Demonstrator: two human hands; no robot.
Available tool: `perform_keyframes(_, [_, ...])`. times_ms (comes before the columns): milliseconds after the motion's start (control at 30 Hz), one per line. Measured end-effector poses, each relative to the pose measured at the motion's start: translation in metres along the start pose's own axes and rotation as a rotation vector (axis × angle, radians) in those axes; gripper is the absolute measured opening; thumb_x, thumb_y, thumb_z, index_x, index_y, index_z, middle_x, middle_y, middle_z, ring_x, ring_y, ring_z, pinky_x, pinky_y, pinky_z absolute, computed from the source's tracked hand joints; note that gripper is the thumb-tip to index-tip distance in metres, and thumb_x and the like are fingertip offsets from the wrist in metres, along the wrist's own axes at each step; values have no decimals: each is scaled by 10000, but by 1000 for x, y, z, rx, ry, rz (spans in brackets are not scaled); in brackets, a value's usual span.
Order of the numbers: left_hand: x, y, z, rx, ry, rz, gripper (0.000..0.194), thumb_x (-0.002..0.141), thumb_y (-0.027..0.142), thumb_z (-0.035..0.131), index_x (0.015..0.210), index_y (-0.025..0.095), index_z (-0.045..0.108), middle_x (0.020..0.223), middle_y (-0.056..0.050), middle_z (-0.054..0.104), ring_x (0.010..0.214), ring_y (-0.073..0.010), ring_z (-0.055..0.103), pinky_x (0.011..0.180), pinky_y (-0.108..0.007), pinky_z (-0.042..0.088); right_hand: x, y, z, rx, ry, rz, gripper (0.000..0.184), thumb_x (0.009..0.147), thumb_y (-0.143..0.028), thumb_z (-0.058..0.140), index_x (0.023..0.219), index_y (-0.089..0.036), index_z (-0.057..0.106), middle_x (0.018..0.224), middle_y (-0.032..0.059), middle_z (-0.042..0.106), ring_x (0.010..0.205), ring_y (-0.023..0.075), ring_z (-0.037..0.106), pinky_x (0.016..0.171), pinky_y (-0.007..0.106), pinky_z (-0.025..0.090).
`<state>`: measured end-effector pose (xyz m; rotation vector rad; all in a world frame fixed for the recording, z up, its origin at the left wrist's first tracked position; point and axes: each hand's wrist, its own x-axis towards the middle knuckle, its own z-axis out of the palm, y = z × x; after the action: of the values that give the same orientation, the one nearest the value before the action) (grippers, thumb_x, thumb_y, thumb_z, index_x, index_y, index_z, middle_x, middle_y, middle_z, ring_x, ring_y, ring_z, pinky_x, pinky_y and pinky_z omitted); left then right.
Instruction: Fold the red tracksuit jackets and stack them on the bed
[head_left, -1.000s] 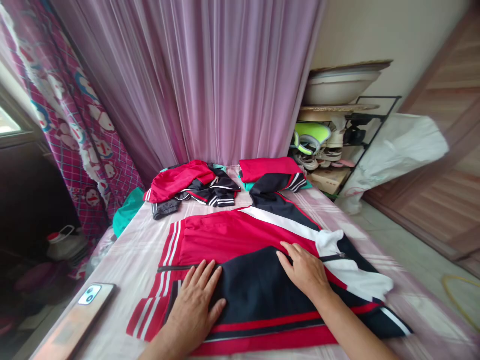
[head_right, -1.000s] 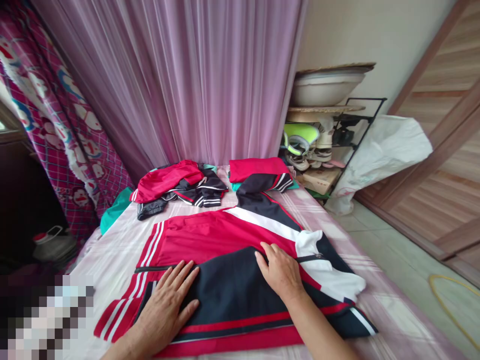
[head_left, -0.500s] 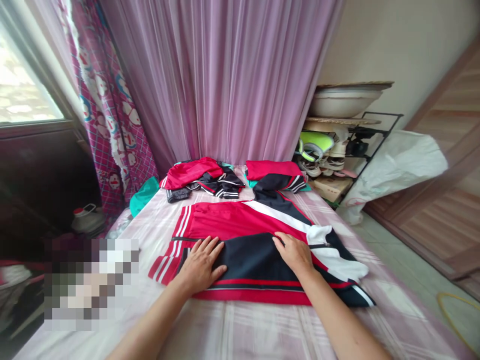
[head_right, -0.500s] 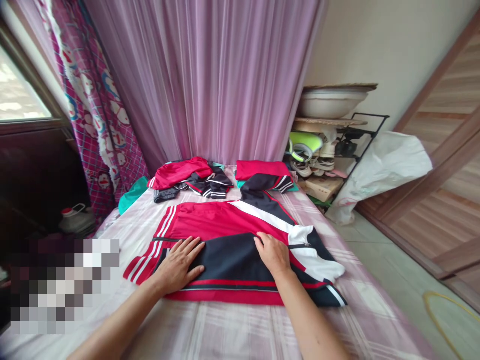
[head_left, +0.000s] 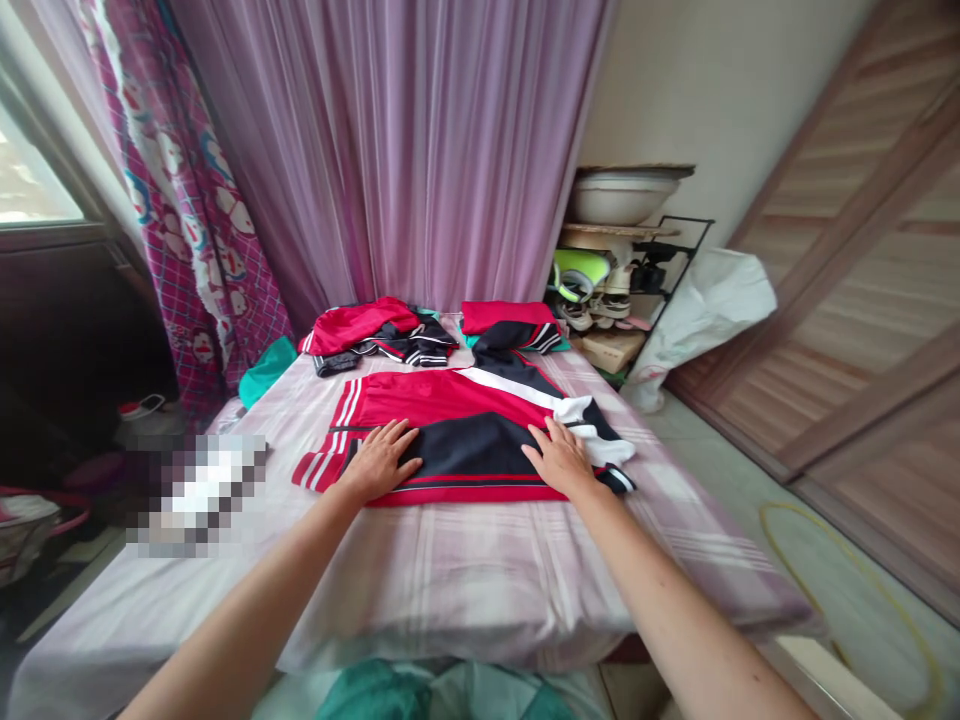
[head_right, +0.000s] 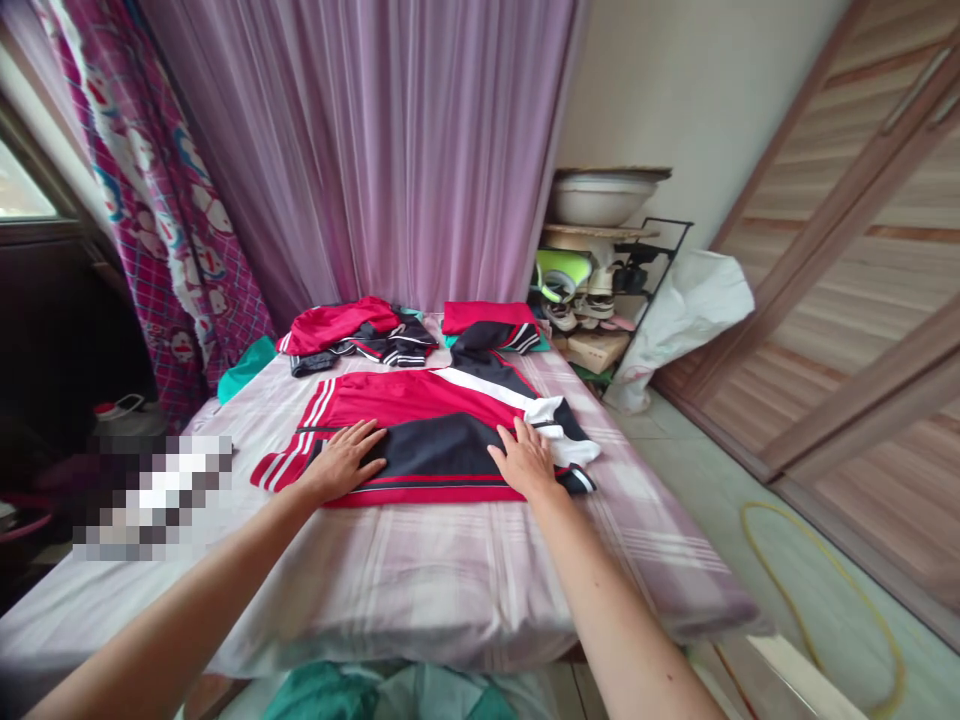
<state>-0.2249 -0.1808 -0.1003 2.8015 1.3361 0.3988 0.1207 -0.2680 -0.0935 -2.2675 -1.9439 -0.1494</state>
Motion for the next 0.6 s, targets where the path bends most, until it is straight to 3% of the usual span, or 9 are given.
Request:
perform_keyframes(200, [-3,-1,-6,-54,81,56,511,970,502,355,1248,204,663,1338,-109,644,1262,-271,569,1110,-463,407,-8,14,1,31,-48,54,495,992,-386,389,1434,-197,508,1532,131,434,1400,246,394,1107,398,333])
perform_keyframes(367, [-4,1,-8,-61,34,36,486,961,483,376,1216,199,677,1314,-109,660,1224,-270,597,1092,-465,426,3,21,-4,-5,-11,77,455,986,-372,420,1379,-194,565,1465,141,512,1333,256,465,1080,411,349])
perform_keyframes(600, [-5,3,-8,-109,61,17,451,947,475,412,1202,217,680,1299,-96,668,1205,-270,605,1087,-465,435,10,31,6,5,56,135,443,985,-400,416,1362,-228,575,1445,93,540,1311,236,475,1063,415,355])
